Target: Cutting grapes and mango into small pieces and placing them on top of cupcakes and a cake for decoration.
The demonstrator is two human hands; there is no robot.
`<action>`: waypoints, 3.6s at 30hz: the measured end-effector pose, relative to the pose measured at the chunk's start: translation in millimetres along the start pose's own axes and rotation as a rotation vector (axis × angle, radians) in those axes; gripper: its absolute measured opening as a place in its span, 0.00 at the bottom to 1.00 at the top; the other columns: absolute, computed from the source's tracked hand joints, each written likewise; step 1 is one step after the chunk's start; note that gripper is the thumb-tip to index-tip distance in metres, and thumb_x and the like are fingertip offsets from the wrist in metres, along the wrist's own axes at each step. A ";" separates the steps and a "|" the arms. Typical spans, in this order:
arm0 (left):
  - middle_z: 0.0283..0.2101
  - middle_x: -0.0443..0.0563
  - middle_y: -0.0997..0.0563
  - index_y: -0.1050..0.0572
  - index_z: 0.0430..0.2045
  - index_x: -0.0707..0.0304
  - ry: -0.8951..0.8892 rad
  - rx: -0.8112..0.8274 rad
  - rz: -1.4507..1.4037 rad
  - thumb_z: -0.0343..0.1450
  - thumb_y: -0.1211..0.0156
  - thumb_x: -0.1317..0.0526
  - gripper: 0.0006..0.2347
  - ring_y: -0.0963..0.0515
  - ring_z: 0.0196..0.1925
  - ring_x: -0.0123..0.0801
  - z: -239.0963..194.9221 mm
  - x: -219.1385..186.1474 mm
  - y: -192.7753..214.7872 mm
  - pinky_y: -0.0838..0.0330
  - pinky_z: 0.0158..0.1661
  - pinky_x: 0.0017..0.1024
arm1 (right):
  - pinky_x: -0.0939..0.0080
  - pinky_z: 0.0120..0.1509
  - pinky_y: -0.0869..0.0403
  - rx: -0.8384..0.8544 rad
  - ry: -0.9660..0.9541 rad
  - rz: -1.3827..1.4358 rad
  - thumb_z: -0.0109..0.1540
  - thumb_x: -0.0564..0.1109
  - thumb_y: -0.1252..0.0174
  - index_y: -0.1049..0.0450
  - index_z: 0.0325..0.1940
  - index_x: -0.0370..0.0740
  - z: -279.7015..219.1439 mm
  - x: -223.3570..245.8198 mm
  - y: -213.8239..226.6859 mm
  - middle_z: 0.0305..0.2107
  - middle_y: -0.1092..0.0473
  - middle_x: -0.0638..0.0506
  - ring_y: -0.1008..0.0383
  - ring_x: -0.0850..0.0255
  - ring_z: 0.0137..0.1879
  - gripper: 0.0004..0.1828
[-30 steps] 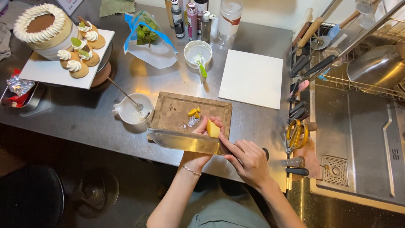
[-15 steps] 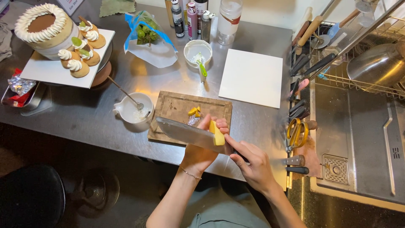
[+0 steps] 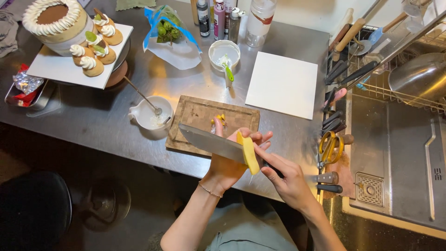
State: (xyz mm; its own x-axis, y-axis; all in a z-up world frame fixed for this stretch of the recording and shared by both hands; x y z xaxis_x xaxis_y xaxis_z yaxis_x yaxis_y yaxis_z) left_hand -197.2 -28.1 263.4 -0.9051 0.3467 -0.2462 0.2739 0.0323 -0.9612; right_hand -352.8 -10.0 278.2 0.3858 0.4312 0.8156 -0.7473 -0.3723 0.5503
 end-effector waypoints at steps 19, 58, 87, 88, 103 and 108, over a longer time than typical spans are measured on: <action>0.86 0.70 0.36 0.23 0.48 0.61 0.028 0.150 0.288 0.75 0.85 0.14 0.50 0.43 0.91 0.59 -20.6 10.2 -21.8 0.53 0.83 0.64 | 0.63 0.38 0.28 0.058 -0.211 0.484 0.78 0.48 0.50 0.25 0.84 0.46 10.1 -12.9 3.9 0.20 0.29 0.50 0.35 0.62 0.28 0.29; 0.62 0.57 0.16 0.18 0.65 0.62 -0.797 -0.262 1.997 0.80 0.32 0.72 0.17 0.19 0.62 0.50 24.7 -29.2 222.6 0.15 0.53 0.45 | 0.60 0.47 0.30 0.085 -1.011 0.062 0.80 0.59 0.55 0.20 0.73 0.54 -60.0 -121.4 -72.5 0.24 0.29 0.51 0.30 0.60 0.32 0.25; 0.61 0.60 0.14 0.15 0.58 0.71 -0.829 -0.194 1.803 0.79 0.30 0.72 0.12 0.13 0.63 0.47 12.7 -48.5 226.0 0.16 0.68 0.41 | 0.62 0.37 0.33 0.030 -1.061 0.347 0.80 0.57 0.53 0.21 0.72 0.51 -67.8 -130.6 -122.3 0.23 0.33 0.52 0.35 0.64 0.29 0.23; 0.61 0.60 0.14 0.15 0.59 0.71 -0.818 -0.196 1.801 0.79 0.30 0.73 0.13 0.12 0.63 0.47 12.8 -50.2 226.6 0.17 0.69 0.41 | 0.63 0.37 0.34 0.038 -1.040 0.347 0.80 0.58 0.53 0.21 0.73 0.51 -66.0 -131.5 -126.0 0.23 0.32 0.53 0.36 0.64 0.29 0.24; 0.66 0.70 0.15 0.23 0.71 0.69 1.303 0.189 0.315 0.77 0.70 0.21 0.49 0.16 0.72 0.54 -151.7 106.6 105.2 0.25 0.71 0.41 | 0.66 0.26 0.53 -0.692 -0.838 1.593 0.80 0.74 0.62 0.39 0.20 0.37 -204.7 69.2 -240.7 0.14 0.47 0.50 0.54 0.67 0.17 0.47; 0.56 0.61 0.10 0.19 0.62 0.68 1.462 0.085 0.510 0.80 0.58 0.28 0.39 0.11 0.59 0.43 -244.5 158.0 163.9 0.21 0.54 0.31 | 0.67 0.27 0.48 -1.126 -0.824 1.550 0.79 0.73 0.66 0.29 0.53 0.39 -296.0 147.4 -299.6 0.17 0.42 0.51 0.50 0.68 0.18 0.36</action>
Point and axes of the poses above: each hand's wrist, its own z-axis towards the middle knuckle, its own y-axis out of the back of the hand, x = y × z, the point moved 7 cm from there along z, towards the middle knuckle
